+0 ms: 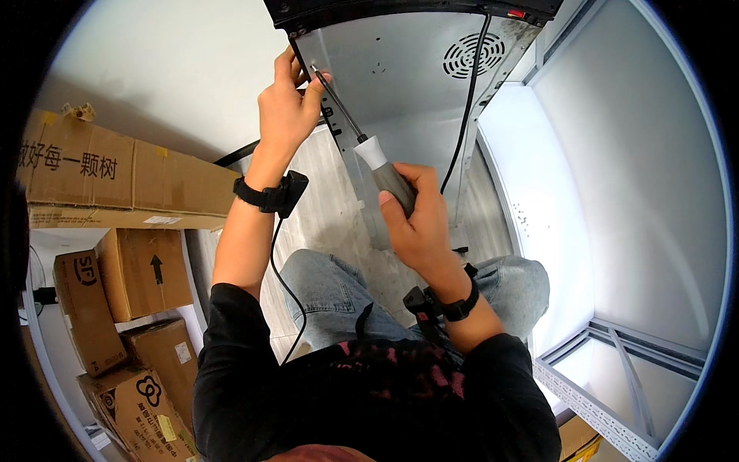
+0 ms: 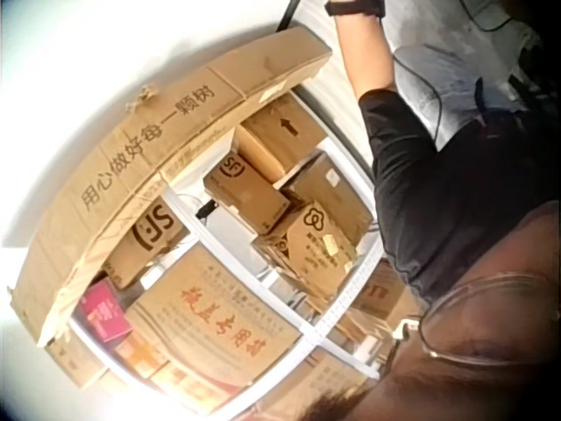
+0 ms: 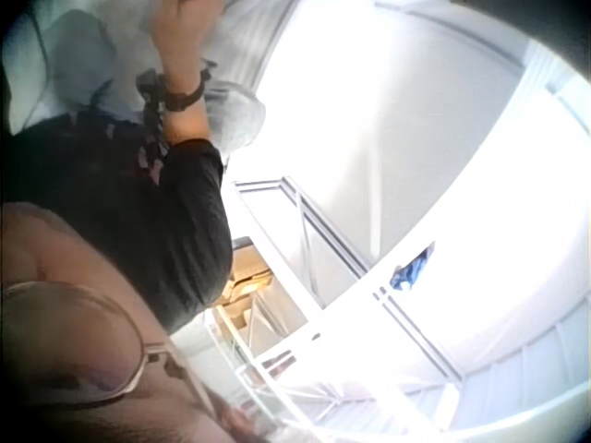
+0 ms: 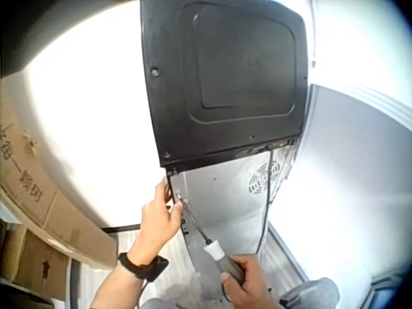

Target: The person uses a screwdriver to fasten screws into the back panel of a large white appliance. They repeatedly insert and tighten screws at multiple locations along the edges and near the ventilation grille.

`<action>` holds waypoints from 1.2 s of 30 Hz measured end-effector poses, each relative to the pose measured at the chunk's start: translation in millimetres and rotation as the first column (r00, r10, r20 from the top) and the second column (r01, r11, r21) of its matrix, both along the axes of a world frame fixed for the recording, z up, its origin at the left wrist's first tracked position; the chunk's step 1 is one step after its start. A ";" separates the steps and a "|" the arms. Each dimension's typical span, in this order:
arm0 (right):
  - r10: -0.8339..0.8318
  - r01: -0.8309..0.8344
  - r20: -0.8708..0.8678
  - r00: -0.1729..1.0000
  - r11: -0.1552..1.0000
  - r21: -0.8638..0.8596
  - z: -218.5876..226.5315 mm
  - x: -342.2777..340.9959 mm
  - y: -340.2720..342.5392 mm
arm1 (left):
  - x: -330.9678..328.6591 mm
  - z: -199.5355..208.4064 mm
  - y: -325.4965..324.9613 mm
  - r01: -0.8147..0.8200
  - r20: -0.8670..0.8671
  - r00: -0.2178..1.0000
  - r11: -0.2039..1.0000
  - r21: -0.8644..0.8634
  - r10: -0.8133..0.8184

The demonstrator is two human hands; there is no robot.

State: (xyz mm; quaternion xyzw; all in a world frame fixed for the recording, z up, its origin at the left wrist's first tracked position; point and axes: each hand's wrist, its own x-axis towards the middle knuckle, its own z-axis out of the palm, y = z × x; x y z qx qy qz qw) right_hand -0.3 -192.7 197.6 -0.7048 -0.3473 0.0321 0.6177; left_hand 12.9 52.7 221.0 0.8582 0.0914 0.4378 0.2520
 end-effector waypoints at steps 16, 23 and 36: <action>-0.120 0.142 0.174 0.977 0.983 -0.120 45.1 -13.9 -3.1 | 0.8 -2.3 2.1 -0.002 0.027 1.000 1.000 0.029 0.001; -0.118 0.170 0.629 0.768 0.985 -0.023 68.1 -29.0 -6.2 | -1.1 -0.1 0.8 -0.011 0.015 1.000 0.999 0.035 0.011; -0.108 0.178 0.756 0.645 0.984 -0.011 41.1 -34.9 0.9 | -0.7 -1.2 2.1 0.010 0.030 0.999 0.999 0.047 -0.011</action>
